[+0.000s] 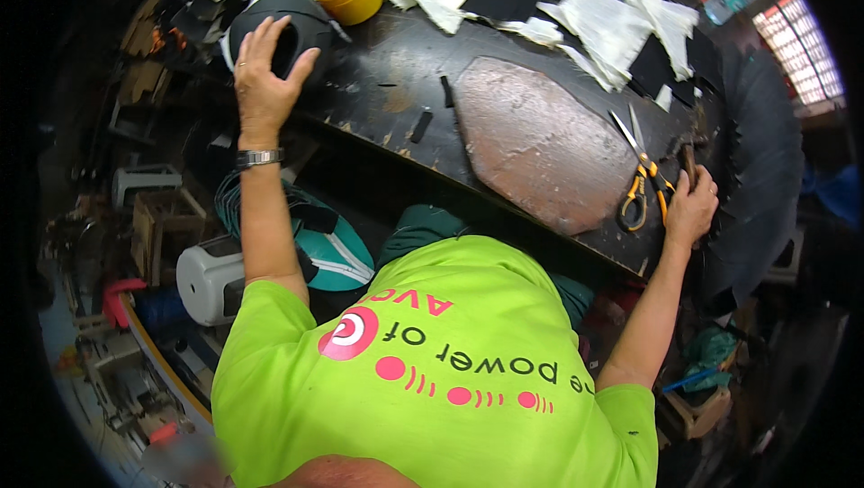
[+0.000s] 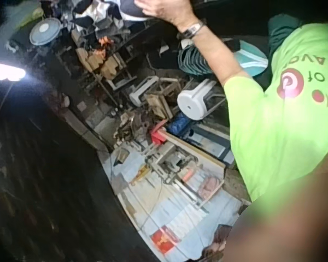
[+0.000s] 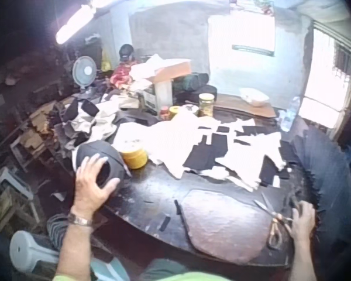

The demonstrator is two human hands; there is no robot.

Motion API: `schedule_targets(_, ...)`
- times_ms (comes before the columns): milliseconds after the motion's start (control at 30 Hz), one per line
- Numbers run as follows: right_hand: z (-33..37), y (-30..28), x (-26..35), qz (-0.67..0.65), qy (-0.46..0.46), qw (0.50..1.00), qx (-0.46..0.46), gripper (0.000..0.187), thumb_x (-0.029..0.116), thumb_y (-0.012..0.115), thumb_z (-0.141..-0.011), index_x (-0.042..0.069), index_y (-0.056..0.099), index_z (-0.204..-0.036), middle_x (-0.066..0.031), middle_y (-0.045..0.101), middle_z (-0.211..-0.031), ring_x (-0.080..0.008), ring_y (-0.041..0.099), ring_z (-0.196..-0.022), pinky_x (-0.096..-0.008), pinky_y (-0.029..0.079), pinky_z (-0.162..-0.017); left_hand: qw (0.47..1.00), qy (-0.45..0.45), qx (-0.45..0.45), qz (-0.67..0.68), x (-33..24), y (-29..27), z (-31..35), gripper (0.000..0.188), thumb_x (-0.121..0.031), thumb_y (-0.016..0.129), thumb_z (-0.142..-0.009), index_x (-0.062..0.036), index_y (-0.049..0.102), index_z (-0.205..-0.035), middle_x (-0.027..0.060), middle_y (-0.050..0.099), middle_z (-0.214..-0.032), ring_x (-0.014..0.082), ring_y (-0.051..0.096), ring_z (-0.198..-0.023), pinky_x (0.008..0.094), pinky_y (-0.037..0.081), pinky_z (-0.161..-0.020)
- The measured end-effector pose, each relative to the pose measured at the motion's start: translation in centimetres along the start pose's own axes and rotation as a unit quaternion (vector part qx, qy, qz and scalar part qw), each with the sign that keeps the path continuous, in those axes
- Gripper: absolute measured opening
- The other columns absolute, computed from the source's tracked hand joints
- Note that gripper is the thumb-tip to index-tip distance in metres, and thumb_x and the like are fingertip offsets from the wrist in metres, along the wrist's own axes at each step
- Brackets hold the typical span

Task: The person assembles a helmet by cutting black foam pieces with scissors, placing them inside a teal helmet shell, and tapping them with a hammer. The person repeats this process for multiple helmet sections, trimming and fitting foam inserts.

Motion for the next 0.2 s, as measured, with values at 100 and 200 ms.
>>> schedule_targets(100, 0.0, -0.2, 0.2, 0.019, 0.007, 1.000, 0.006, 0.034, 0.033, 0.068, -0.097, 0.014, 0.065, -0.125, -0.0134, 0.067, -0.117, -0.0374, 0.063, -0.109, -0.0491, 0.051, -0.091, 0.999, -0.011, 0.033, 0.018, 0.7, 0.9, -0.3, 0.067, -0.051, 0.077, -0.084, -0.0176, 0.059, -0.139, 0.0123, 0.056, -0.147, 0.0417, 0.046, -0.139, 0.0575, 0.037, -0.112)
schedule_targets(200, -0.1, -0.2, 0.3, 0.021, 0.030, 0.999, 0.040, 0.036, 0.035, 0.068, -0.096, 0.014, 0.066, -0.126, -0.0143, 0.066, -0.120, -0.0384, 0.063, -0.110, -0.0496, 0.051, -0.092, 0.998, -0.006, 0.054, -0.033, 0.8, 2.1, 0.1, 0.075, -0.053, 0.078, -0.084, -0.0205, 0.052, -0.146, 0.0107, 0.050, -0.154, 0.0432, 0.043, -0.142, 0.0623, 0.031, -0.115)
Point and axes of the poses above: each hand's wrist, its own z-axis away from the middle knuckle, its own y-axis out of the palm, x = y × z, the point moved 8 cm from there along -z, towards the middle knuckle
